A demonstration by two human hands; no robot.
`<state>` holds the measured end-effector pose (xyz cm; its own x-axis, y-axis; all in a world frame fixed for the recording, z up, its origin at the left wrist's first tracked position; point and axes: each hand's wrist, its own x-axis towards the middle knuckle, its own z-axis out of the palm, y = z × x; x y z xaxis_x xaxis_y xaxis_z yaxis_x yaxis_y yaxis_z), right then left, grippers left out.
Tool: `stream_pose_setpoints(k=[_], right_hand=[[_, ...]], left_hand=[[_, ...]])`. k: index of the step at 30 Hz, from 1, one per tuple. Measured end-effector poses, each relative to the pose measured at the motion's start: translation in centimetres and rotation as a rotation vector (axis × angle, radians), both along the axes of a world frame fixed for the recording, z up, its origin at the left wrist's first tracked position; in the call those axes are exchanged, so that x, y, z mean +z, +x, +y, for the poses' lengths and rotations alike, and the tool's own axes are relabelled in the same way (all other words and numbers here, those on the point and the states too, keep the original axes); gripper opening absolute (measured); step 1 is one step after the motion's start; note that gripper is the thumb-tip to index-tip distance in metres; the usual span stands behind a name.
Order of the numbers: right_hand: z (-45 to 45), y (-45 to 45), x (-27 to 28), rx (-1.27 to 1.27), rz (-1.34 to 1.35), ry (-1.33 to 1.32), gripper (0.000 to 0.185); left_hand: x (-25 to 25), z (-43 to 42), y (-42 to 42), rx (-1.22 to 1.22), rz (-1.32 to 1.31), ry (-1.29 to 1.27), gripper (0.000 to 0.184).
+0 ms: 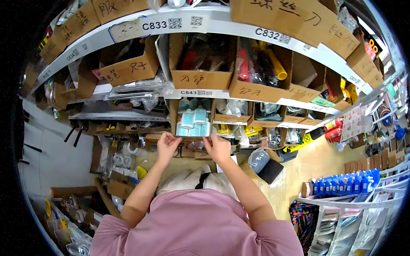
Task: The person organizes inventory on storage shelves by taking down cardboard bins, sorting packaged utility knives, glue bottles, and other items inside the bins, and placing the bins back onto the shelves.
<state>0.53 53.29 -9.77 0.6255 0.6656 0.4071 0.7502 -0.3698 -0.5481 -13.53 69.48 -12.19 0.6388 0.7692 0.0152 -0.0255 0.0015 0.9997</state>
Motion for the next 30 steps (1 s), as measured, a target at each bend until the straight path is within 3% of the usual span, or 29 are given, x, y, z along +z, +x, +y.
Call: stream_pose_setpoints(k=[5, 21, 23, 25, 27, 30], right_hand=[[1.1, 0.7, -1.2, 0.037, 0.138, 0.1, 0.011], [5.0, 4.5, -1.9, 0.064, 0.161, 0.041, 0.024], [5.0, 4.6, -1.9, 0.055, 0.176, 0.039, 0.023], [4.8, 4.4, -1.4, 0.078, 0.171, 0.044, 0.023], [4.9, 4.0, -1.1, 0.034, 0.176, -0.015, 0.027], [4.7, 3.4, -0.4, 0.028, 0.175, -0.025, 0.03]], left_hand=[[0.2, 1.3, 1.4, -0.088, -0.073, -0.044, 0.024], [-1.7, 5.1, 6.6, -0.12, -0.102, 0.041, 0.027], [-2.2, 5.2, 6.7, -0.096, -0.121, 0.069, 0.029], [-1.6, 4.9, 6.2, -0.006, -0.033, 0.266, 0.033], [-0.4, 4.1, 5.3, 0.075, -0.016, 0.197, 0.044], [-1.6, 4.1, 5.0, 0.111, 0.053, 0.29, 0.042]])
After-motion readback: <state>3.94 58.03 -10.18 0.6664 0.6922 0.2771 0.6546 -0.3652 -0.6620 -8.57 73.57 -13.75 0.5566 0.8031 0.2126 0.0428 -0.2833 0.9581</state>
